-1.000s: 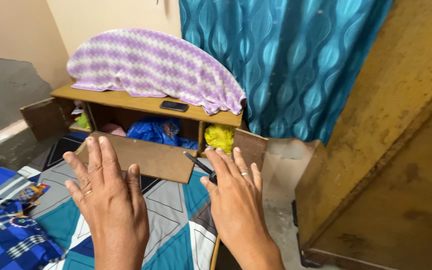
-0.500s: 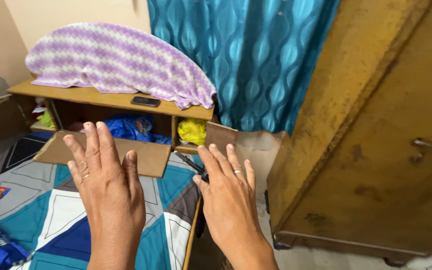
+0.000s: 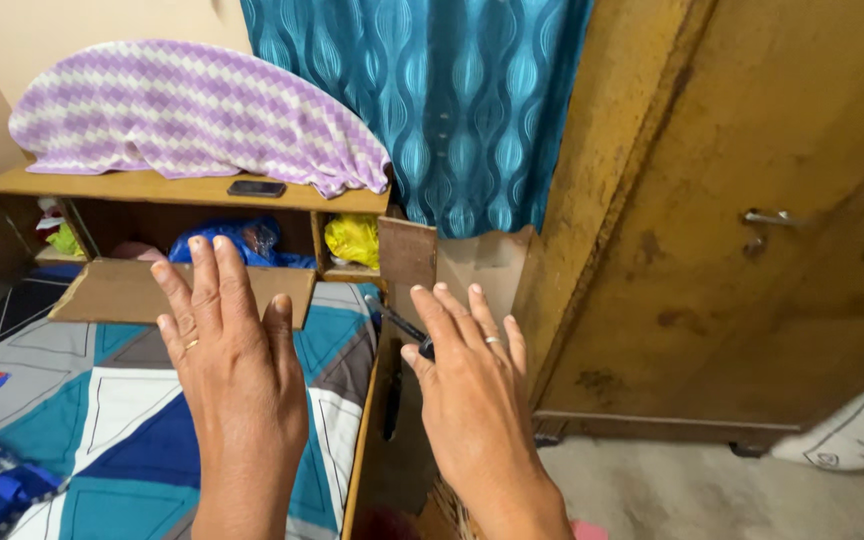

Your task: The person uses a screwdriver to pry open a stuck drawer on a wooden cabinet, then opens a second drawer and a small side compartment. The person manipulates the drawer fronts and the screwdriver to gain access to the contents inside.

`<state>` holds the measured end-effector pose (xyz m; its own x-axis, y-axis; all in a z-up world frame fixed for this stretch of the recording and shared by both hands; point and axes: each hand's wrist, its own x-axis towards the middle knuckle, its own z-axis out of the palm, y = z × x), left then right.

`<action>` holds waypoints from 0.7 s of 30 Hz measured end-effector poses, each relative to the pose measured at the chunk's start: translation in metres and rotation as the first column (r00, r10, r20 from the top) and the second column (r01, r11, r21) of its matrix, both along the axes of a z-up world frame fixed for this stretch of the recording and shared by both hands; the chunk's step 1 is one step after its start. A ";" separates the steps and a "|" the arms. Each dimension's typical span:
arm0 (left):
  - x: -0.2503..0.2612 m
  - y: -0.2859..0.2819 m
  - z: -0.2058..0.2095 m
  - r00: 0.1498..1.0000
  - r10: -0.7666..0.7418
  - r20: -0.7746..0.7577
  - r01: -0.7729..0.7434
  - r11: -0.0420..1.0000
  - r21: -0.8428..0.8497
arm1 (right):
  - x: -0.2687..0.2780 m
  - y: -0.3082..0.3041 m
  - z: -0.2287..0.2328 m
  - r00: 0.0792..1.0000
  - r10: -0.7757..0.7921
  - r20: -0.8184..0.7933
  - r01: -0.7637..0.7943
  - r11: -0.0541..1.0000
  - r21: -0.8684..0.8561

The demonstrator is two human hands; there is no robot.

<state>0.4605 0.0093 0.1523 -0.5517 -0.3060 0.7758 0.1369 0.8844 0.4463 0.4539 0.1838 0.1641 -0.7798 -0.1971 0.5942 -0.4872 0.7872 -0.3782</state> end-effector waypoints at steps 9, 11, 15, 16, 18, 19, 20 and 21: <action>0.030 0.023 0.005 1.000 -0.023 -0.005 0.023 1.000 0.012 | 0.038 0.016 0.003 1.000 0.003 0.020 -0.004 1.000 0.006; 0.035 0.027 0.006 1.000 -0.020 -0.009 0.020 1.000 0.010 | 0.042 0.019 0.005 1.000 0.007 0.019 -0.007 1.000 0.012; 0.041 0.029 0.010 1.000 -0.015 -0.013 0.015 1.000 -0.003 | 0.049 0.022 0.008 1.000 0.010 -0.001 -0.010 1.000 0.010; 0.042 0.030 0.010 1.000 -0.013 -0.002 0.013 1.000 -0.002 | 0.051 0.024 0.007 1.000 0.006 -0.010 -0.006 1.000 0.010; 0.042 0.032 0.009 1.000 -0.010 0.020 0.010 1.000 0.001 | 0.052 0.027 0.007 1.000 -0.002 -0.028 0.002 1.000 0.010; 0.042 0.033 0.008 1.000 -0.017 0.024 0.017 1.000 -0.001 | 0.053 0.029 0.006 1.000 -0.007 -0.027 0.008 1.000 0.008; 0.042 0.035 0.007 0.999 -0.024 0.028 0.024 1.000 -0.003 | 0.054 0.031 0.006 1.000 -0.014 -0.026 0.014 1.000 0.007; 0.043 0.037 0.005 0.999 -0.031 0.033 0.031 0.999 -0.005 | 0.054 0.033 0.006 0.999 -0.021 -0.025 0.021 1.000 0.005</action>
<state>0.5033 0.0462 0.1574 -0.5863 -0.2839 0.7587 0.1499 0.8824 0.4460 0.5081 0.2169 0.1698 -0.7688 -0.1841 0.6124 -0.4800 0.7990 -0.3623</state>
